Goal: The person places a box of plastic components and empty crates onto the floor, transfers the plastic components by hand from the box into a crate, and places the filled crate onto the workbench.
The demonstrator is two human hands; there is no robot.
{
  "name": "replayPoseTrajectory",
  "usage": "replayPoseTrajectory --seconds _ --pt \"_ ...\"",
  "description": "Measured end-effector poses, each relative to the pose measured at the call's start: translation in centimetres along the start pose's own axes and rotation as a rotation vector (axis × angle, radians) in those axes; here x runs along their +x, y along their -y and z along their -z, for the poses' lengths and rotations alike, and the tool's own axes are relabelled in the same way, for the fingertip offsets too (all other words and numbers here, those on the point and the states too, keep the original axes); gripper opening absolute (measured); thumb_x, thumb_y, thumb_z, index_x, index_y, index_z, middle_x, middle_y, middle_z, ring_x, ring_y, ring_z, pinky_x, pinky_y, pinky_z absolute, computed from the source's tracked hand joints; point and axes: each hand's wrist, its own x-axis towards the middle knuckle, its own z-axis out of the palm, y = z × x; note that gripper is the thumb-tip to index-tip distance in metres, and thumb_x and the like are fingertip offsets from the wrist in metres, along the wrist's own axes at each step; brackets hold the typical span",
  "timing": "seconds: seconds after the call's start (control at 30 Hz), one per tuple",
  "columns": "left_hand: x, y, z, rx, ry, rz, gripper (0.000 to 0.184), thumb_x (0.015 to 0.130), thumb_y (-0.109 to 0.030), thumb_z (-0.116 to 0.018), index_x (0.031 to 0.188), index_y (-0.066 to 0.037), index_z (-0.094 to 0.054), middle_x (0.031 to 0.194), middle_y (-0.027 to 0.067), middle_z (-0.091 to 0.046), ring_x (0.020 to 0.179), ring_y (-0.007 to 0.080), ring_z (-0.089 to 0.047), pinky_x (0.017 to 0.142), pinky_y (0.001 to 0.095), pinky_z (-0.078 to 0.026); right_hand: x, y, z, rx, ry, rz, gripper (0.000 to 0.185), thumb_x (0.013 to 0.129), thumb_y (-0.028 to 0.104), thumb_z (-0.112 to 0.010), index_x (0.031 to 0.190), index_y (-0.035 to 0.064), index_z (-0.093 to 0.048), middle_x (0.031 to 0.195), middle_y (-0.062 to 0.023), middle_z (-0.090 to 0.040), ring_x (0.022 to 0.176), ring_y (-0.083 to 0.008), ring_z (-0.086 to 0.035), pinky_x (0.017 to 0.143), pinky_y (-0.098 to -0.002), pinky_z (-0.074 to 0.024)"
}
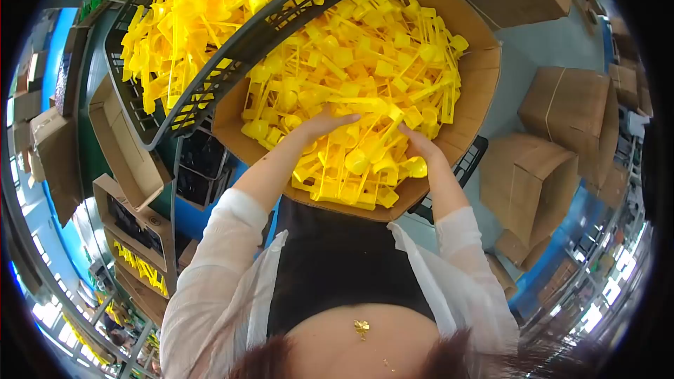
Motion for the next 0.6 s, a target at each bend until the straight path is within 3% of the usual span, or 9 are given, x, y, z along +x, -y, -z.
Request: replayPoseTrajectory --seconds 0.03,0.07,0.17,0.37,0.47,0.6 --pt "0.0 0.3 0.0 0.006 -0.035 0.011 0.101 0.066 -0.049 -0.072 0.138 -0.003 -0.018 0.138 0.0148 -0.032 0.128 0.0253 -0.031 0.105 0.0341 -0.025 -1.4 0.2 -2.2 0.034 0.024 0.072 0.058 0.082 0.031 -0.063 0.130 0.0088 -0.038 0.129 -0.0084 -0.044 0.115 -0.0232 -0.045 0.093 -0.0351 -0.0402" --pt "-0.2 0.8 -0.2 0.009 -0.069 0.027 0.101 0.066 -0.049 -0.072 0.138 -0.003 -0.017 0.138 0.0153 -0.032 0.128 0.0257 -0.031 0.105 0.0343 -0.025 -1.6 0.7 -3.2 0.111 0.048 -0.056 0.055 0.083 0.029 -0.063 0.129 0.0105 -0.040 0.126 -0.0088 -0.047 0.111 -0.0237 -0.049 0.090 -0.0365 -0.0423" --pt "1.1 1.7 -0.7 -0.013 -0.153 0.112 0.103 0.065 -0.047 -0.073 0.138 -0.002 -0.016 0.138 0.0170 -0.031 0.129 0.0269 -0.029 0.104 0.0347 -0.026 1.2 -0.2 -3.9 0.146 0.018 -0.107 0.052 0.083 0.027 -0.062 0.128 0.0105 -0.041 0.124 -0.0085 -0.049 0.108 -0.0236 -0.050 0.090 -0.0362 -0.0425" --pt "1.5 0.2 -2.1 -0.079 -0.185 0.127 0.106 0.068 -0.043 -0.072 0.138 0.005 -0.008 0.137 0.0213 -0.029 0.127 0.0280 -0.031 0.103 0.0354 -0.026 -2.4 1.8 -6.6 0.000 0.021 0.168 0.051 0.085 0.029 -0.059 0.128 0.0069 -0.041 0.121 -0.0065 -0.051 0.107 -0.0204 -0.051 0.088 -0.0320 -0.0419" --pt "0.0 -4.3 -2.9 -0.144 -0.185 0.018 0.106 0.068 -0.037 -0.073 0.137 0.006 -0.005 0.133 0.0210 -0.036 0.122 0.0270 -0.038 0.100 0.0346 -0.031 -4.6 5.1 -8.1 -0.127 0.015 0.294 0.053 0.084 0.025 -0.061 0.128 0.0048 -0.041 0.121 -0.0051 -0.051 0.109 -0.0174 -0.049 0.090 -0.0302 -0.0404" --pt "-4.3 -10.8 -5.0 -0.306 -0.163 -0.213 0.105 0.068 -0.028 -0.074 0.137 0.007 -0.003 0.123 0.0188 -0.046 0.111 0.0232 -0.048 0.093 0.0316 -0.038 -12.3 10.7 -16.1 -0.285 0.072 0.479 0.058 0.080 0.021 -0.064 0.129 0.0041 -0.038 0.123 -0.0059 -0.048 0.111 -0.0186 -0.048 0.091 -0.0305 -0.0398"
